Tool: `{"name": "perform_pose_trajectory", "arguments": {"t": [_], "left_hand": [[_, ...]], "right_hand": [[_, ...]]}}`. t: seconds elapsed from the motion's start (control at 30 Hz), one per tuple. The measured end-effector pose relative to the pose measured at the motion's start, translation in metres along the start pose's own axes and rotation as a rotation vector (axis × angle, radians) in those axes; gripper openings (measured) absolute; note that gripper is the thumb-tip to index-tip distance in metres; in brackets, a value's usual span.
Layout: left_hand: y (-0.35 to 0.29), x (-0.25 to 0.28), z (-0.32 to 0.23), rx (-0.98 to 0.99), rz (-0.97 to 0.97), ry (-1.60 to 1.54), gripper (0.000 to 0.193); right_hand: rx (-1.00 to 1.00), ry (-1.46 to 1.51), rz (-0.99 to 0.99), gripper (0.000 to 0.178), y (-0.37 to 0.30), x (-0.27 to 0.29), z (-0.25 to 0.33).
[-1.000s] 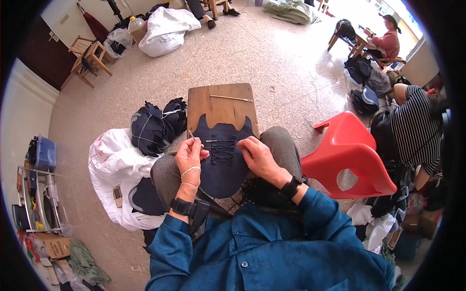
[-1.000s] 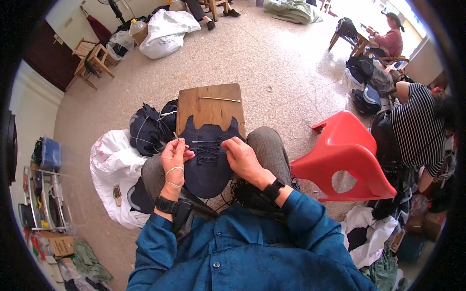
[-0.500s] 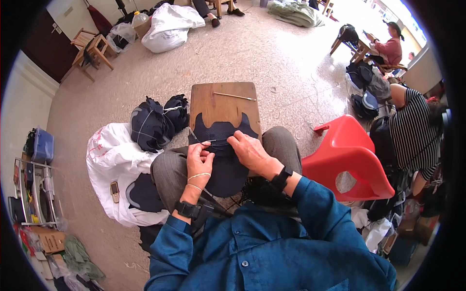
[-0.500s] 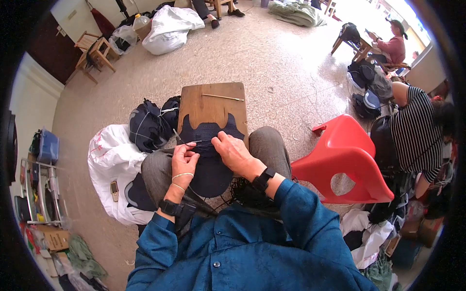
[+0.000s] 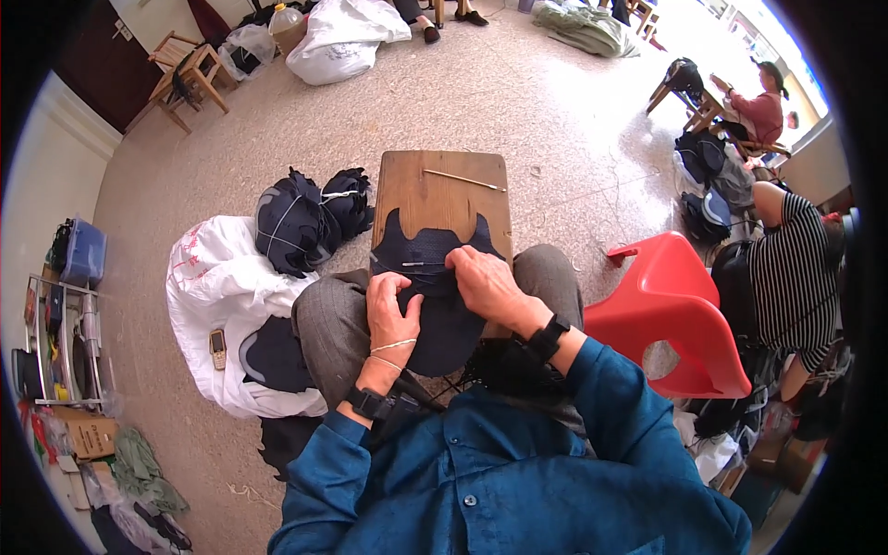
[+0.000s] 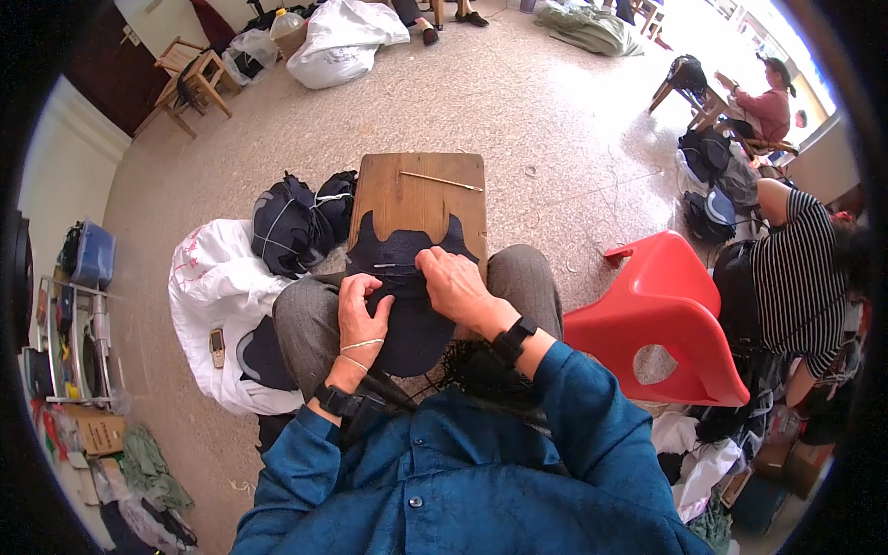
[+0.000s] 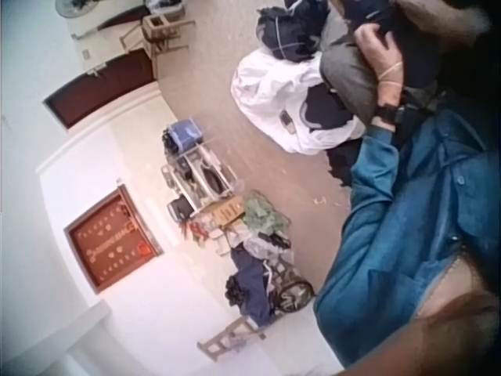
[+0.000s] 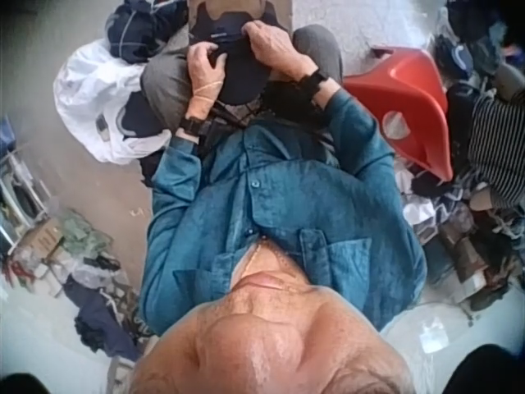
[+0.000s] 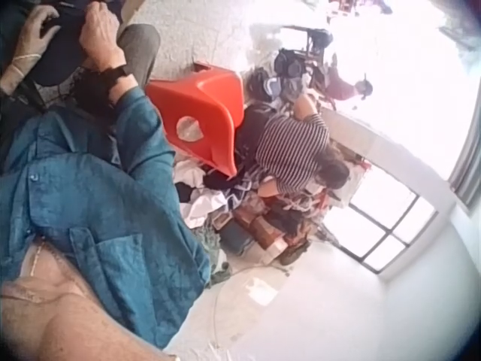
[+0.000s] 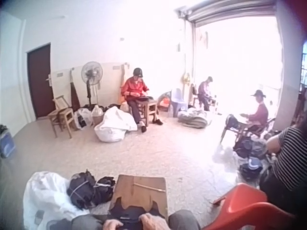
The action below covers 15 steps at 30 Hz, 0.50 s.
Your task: Manual stitching of leather or fabric shoe upper components using needles and thread.
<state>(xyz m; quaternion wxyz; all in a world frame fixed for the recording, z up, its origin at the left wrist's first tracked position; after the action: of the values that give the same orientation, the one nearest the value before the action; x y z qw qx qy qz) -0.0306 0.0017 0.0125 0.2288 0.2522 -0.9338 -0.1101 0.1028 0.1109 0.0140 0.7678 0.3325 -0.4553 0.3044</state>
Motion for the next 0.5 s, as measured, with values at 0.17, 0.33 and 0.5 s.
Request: {"name": "perform_pose_trajectory", "arguments": {"t": [0.17,0.33,0.5], "left_hand": [[-0.003,0.001,-0.001,-0.052,-0.024,0.04,0.033],[-0.003,0.0,-0.004,-0.087,-0.036,0.055,0.031],[-0.004,0.001,-0.004,-0.096,-0.039,0.058,0.028]], "right_hand": [[-0.011,0.196,0.005,0.017,0.0,0.012,-0.001],[-0.074,0.323,0.125,0.012,0.002,0.009,-0.009],[-0.181,0.544,0.156,0.01,0.002,0.004,-0.021]]}}
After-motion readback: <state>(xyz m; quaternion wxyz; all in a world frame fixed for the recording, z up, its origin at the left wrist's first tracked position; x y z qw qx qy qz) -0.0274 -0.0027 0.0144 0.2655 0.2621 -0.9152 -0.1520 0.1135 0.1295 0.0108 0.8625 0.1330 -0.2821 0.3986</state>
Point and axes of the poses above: each hand's wrist, its own y-axis towards the middle knuckle, its own x-axis out of the back of the hand, z = x × y, the point moved 8 cm from there along y, towards the middle knuckle, and after that the axes turned 10 degrees about -y, right-handed, at the moved point
